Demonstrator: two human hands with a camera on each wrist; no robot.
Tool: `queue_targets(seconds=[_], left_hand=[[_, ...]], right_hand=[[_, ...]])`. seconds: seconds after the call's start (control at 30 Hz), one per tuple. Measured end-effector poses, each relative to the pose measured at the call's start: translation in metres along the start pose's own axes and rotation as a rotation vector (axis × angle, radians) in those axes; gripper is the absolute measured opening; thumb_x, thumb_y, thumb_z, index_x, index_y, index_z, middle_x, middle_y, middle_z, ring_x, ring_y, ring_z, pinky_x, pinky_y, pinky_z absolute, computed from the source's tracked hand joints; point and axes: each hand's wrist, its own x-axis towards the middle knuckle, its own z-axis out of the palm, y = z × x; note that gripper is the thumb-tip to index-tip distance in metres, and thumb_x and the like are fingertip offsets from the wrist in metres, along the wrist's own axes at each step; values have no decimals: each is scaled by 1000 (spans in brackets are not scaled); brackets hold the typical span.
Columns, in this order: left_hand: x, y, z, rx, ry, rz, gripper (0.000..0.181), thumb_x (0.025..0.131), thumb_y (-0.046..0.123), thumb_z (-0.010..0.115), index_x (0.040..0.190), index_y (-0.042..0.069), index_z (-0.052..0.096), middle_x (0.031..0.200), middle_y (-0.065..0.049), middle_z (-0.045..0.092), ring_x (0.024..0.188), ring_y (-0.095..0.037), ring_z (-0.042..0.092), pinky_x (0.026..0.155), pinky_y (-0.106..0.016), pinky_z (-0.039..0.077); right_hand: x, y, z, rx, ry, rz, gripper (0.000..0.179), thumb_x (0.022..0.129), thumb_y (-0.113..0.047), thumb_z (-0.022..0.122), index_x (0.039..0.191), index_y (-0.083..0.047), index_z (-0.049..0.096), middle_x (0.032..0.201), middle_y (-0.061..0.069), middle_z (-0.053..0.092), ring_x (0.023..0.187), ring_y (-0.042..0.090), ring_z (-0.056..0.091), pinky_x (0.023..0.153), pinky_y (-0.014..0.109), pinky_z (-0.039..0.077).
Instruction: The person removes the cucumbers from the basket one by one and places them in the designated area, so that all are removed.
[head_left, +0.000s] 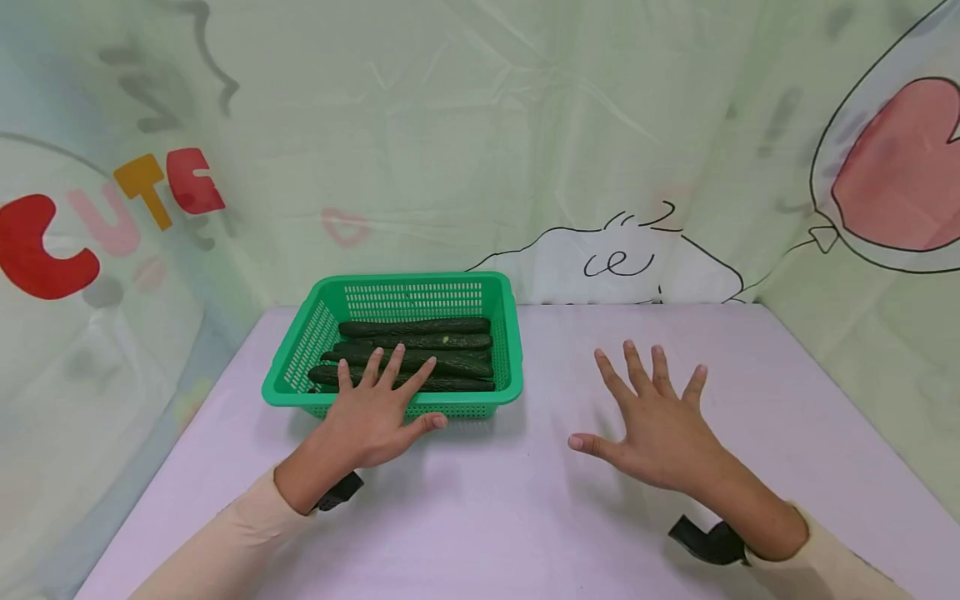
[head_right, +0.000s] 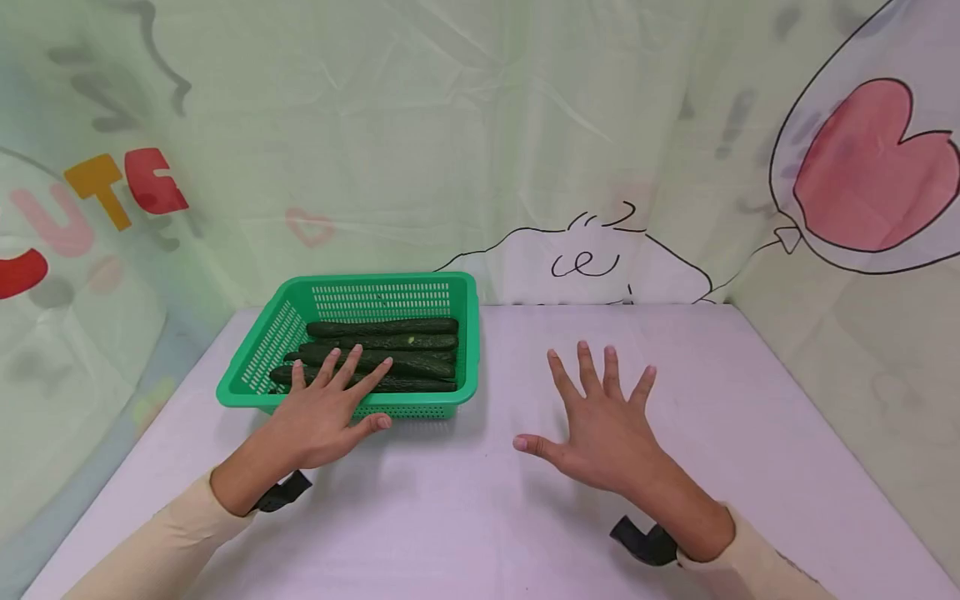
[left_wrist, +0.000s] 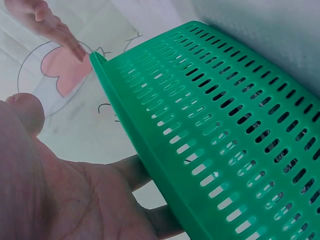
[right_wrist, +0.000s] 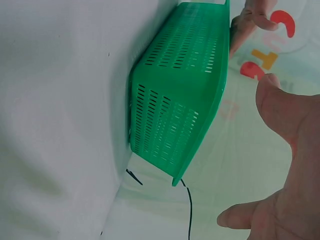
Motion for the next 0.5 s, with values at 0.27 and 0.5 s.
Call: queue_targets(seconds=[0.27, 0.5], left_hand=[[-3, -6, -1, -9, 4, -14, 83, 89, 78, 34, 158, 33, 18, 166, -15, 12, 151, -44, 11, 109, -77, 5], [-8, -32, -23, -92, 84, -43, 76, 96, 70, 30, 158, 28, 22, 163, -19, 18, 149, -47, 14, 108, -78, 9]], right_hand=[[-1, -3, 0, -16, 9, -6, 114, 77, -85, 51, 159, -13, 19, 160, 31, 14, 143, 61, 7, 98, 85, -5], [-2, -6, -1, 2, 9, -13, 112, 78, -84, 51, 159, -13, 20, 159, 30, 19, 143, 60, 12, 99, 85, -5]])
